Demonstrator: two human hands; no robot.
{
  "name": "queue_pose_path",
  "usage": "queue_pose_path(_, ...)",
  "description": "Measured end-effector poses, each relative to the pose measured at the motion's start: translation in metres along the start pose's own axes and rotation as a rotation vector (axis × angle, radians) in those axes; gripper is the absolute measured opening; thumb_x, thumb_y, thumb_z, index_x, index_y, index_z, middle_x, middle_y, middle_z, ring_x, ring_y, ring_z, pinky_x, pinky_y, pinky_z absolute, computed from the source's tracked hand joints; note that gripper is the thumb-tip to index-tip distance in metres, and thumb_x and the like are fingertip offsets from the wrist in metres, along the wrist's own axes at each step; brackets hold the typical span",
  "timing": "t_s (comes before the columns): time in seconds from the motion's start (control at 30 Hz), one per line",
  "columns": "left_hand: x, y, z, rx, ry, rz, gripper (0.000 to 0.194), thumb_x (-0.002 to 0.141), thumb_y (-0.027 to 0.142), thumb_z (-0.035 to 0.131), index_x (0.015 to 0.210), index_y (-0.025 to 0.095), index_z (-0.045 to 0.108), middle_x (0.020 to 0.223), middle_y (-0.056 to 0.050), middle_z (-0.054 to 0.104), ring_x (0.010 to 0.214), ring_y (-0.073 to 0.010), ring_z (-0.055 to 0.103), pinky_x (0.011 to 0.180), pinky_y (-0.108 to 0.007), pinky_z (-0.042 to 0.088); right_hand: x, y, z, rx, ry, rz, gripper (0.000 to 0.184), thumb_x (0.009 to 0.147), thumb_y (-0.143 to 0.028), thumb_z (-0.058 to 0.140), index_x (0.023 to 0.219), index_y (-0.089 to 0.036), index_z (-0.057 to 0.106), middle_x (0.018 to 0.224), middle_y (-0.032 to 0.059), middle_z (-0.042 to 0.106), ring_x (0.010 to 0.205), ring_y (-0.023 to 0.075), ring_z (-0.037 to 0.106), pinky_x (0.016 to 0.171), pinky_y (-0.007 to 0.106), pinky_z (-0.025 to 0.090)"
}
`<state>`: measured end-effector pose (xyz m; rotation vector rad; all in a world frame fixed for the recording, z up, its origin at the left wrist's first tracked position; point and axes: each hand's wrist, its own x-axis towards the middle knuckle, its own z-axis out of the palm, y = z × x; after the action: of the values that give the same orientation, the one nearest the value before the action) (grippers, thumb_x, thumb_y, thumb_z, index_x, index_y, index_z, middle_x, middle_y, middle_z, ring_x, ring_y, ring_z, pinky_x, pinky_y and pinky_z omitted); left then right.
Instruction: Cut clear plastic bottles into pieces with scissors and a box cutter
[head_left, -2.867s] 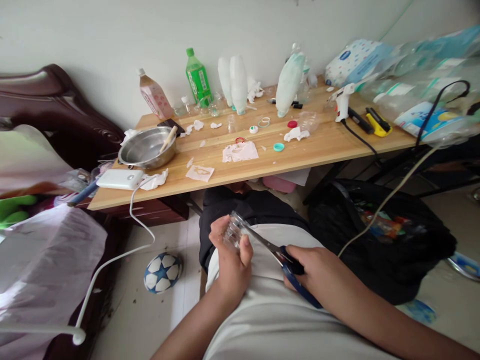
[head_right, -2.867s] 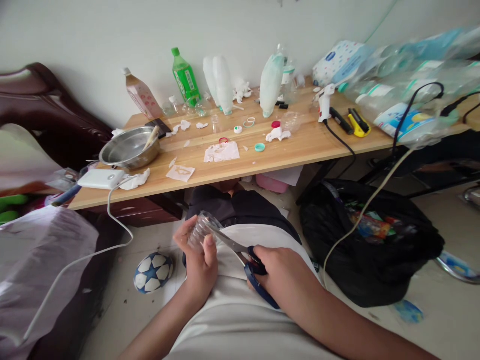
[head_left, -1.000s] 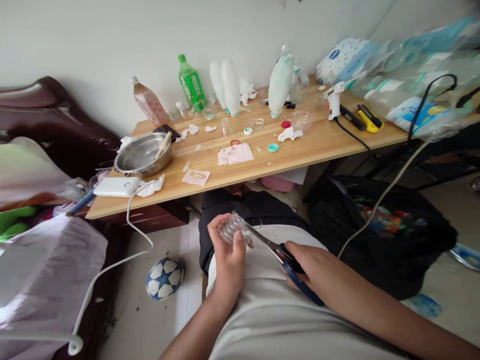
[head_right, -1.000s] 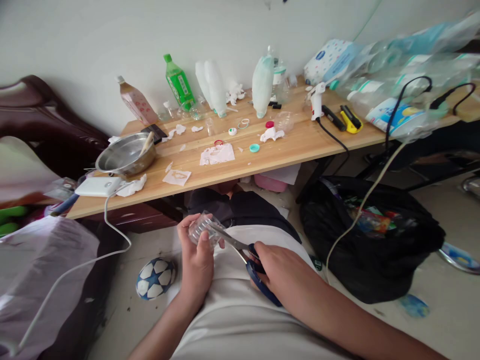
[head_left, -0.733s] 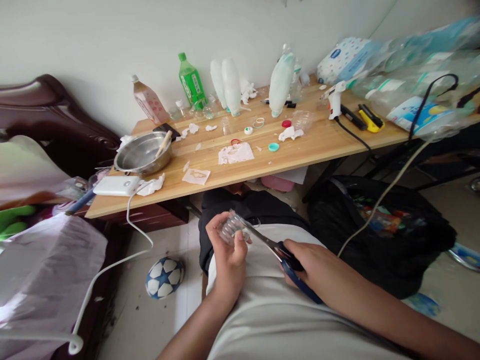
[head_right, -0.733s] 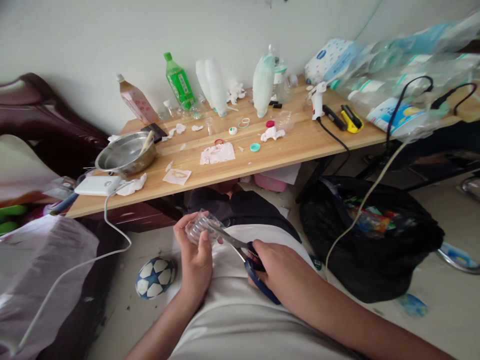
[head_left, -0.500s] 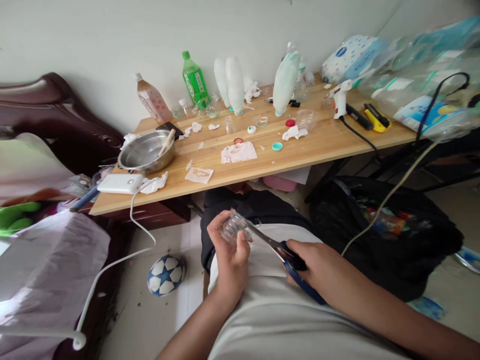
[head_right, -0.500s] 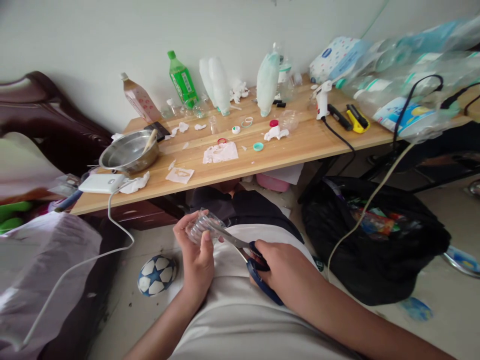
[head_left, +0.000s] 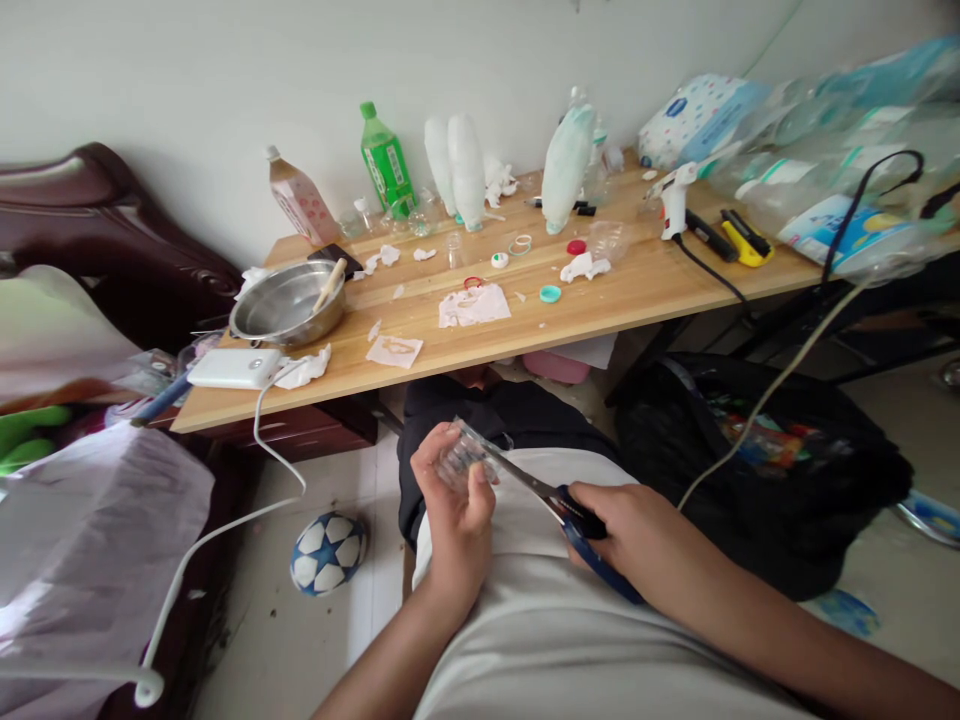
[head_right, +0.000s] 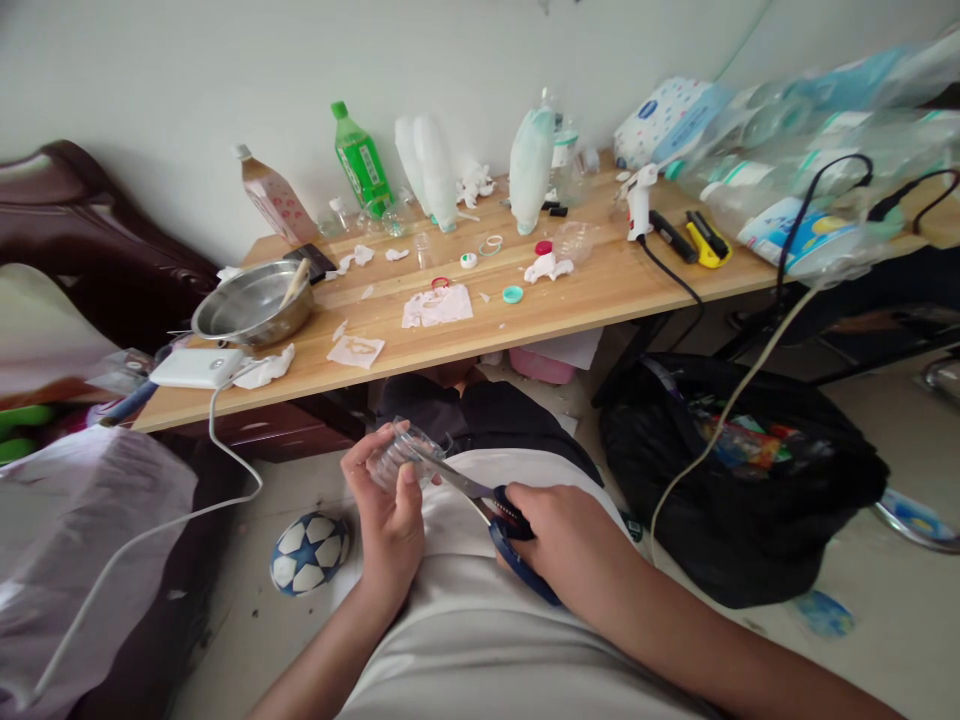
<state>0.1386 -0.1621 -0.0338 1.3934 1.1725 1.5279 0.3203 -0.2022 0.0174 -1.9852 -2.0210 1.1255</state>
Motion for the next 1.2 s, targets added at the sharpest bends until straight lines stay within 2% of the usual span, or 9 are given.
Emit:
queue_pose_path(0.13, -0.001, -0.001, -0.001, 0.057, 0.029, 0.037, 0.032, 0.095, 0.042, 0.06, 0.122, 0.029, 0.05, 0.133, -0.011, 0.049, 0.124, -0.0262, 0.053, 0.09, -0.041, 0.055, 0.001, 0.001, -0.001, -0.01, -0.013, -0.007, 0.009, 0.077, -0.017, 0.061, 0.071, -0.021, 0.057, 0.07, 0.003, 0.069, 0.065, 0.0186, 0.061, 0.058, 0.026, 0.028)
queue_pose_path(0.27, -0.001, 0.0, 0.0, 0.075, 0.038, 0.053, 0.029, 0.096, 0.04, 0.059, 0.121, 0.029, 0.05, 0.132, -0.01, 0.05, 0.123, -0.0243, 0.054, 0.101, -0.045, 0.049, 0.0, 0.001, 0.001, -0.075, -0.021, 0.013, 0.012, 0.078, -0.016, 0.062, 0.069, -0.021, 0.055, 0.07, 0.0034, 0.069, 0.068, 0.0207, 0.064, 0.058, 0.026, 0.028)
queue_pose_path(0.43, 0.0, -0.002, 0.0, 0.112, 0.011, 0.096, 0.027, 0.095, 0.035, 0.06, 0.12, 0.029, 0.052, 0.129, -0.009, 0.051, 0.126, -0.0242, 0.052, 0.108, -0.046, 0.042, -0.007, 0.001, 0.005, -0.158, -0.028, -0.029, 0.006, 0.085, -0.014, 0.058, 0.089, -0.019, 0.059, 0.084, 0.0078, 0.072, 0.079, 0.025, 0.069, 0.064, 0.029, 0.037)
queue_pose_path(0.6, -0.001, -0.001, 0.002, 0.093, -0.045, 0.136, 0.046, 0.09, 0.031, 0.066, 0.131, 0.029, 0.047, 0.128, -0.009, 0.051, 0.121, -0.0231, 0.056, 0.104, -0.041, 0.045, -0.01, 0.001, 0.004, -0.113, -0.028, -0.093, 0.017, 0.088, -0.012, 0.055, 0.104, -0.014, 0.057, 0.104, 0.0146, 0.069, 0.097, 0.0276, 0.068, 0.081, 0.034, 0.047)
queue_pose_path(0.73, -0.001, 0.003, 0.003, 0.087, -0.046, 0.096, 0.053, 0.088, 0.031, 0.067, 0.135, 0.026, 0.043, 0.125, -0.01, 0.053, 0.114, -0.0217, 0.06, 0.1, -0.037, 0.048, -0.008, 0.002, 0.001, -0.032, -0.052, -0.101, 0.012, 0.085, -0.014, 0.057, 0.097, -0.017, 0.056, 0.099, 0.0119, 0.069, 0.091, 0.0255, 0.067, 0.078, 0.033, 0.048)
queue_pose_path(0.83, -0.001, 0.002, 0.0, 0.116, -0.049, 0.128, 0.055, 0.088, 0.029, 0.067, 0.137, 0.027, 0.041, 0.126, -0.01, 0.052, 0.115, -0.0218, 0.06, 0.099, -0.037, 0.048, -0.007, 0.002, -0.002, 0.02, -0.065, -0.075, 0.01, 0.081, -0.016, 0.06, 0.089, -0.019, 0.054, 0.092, 0.0086, 0.07, 0.083, 0.0233, 0.066, 0.073, 0.03, 0.046)
queue_pose_path(1.03, 0.001, -0.006, -0.008, 0.223, -0.049, 0.244, 0.053, 0.085, 0.031, 0.069, 0.133, 0.025, 0.045, 0.129, -0.012, 0.051, 0.126, -0.027, 0.052, 0.107, -0.046, 0.043, -0.007, -0.002, -0.003, 0.077, -0.054, -0.065, 0.007, 0.08, -0.018, 0.059, 0.081, -0.022, 0.052, 0.084, 0.006, 0.071, 0.078, 0.0215, 0.066, 0.068, 0.028, 0.042)
queue_pose_path(1.2, -0.001, -0.008, -0.006, 0.125, -0.062, 0.147, 0.05, 0.088, 0.038, 0.067, 0.131, 0.025, 0.044, 0.13, -0.014, 0.051, 0.123, -0.0276, 0.056, 0.102, -0.046, 0.048, -0.006, -0.004, 0.0, 0.078, -0.041, -0.051, 0.006, 0.08, -0.018, 0.057, 0.081, -0.022, 0.053, 0.086, 0.0063, 0.072, 0.08, 0.0226, 0.067, 0.069, 0.029, 0.041)
